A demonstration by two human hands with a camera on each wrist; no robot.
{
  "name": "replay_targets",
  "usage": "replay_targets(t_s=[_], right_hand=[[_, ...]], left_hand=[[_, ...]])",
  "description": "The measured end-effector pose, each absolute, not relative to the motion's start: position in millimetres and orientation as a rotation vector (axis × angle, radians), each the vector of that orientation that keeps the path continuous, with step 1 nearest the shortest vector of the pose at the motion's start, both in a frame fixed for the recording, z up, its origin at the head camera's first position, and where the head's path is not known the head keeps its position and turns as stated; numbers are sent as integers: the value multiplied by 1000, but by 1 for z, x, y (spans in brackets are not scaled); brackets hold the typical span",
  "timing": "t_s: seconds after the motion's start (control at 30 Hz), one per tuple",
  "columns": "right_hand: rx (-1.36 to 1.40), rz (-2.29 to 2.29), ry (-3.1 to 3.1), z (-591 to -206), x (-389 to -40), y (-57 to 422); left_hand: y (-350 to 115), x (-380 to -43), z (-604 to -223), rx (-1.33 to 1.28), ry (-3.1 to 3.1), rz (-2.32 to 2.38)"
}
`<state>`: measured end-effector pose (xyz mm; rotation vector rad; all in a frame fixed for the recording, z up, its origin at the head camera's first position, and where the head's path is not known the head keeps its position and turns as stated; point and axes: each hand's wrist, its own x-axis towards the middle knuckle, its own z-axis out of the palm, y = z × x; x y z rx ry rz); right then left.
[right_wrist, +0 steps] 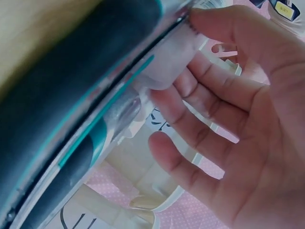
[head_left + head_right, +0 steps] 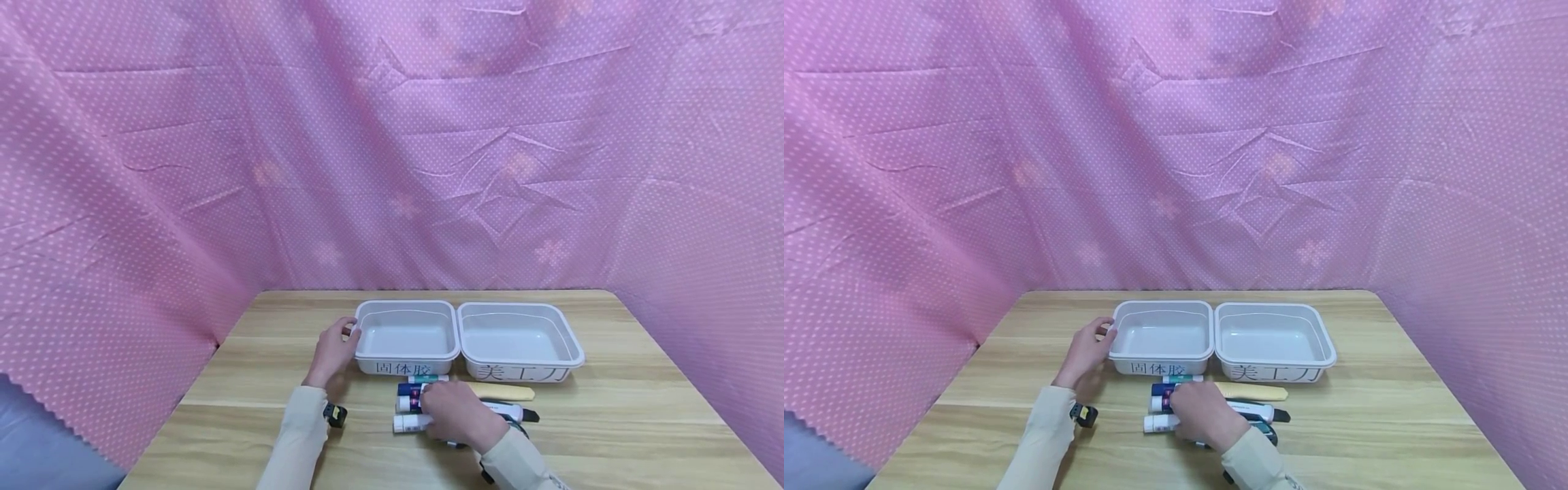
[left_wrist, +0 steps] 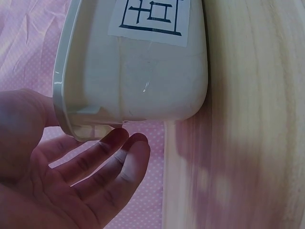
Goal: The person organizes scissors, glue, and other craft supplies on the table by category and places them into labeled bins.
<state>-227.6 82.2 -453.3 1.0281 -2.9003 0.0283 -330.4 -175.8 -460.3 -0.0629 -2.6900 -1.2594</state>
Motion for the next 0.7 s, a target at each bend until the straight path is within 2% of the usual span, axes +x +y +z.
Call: replay_targets(t_s=[0.7], right_hand=[[1081, 254, -2698, -447, -231, 89]], left_hand=[[-176, -329, -459, -65, -2701, -1285]])
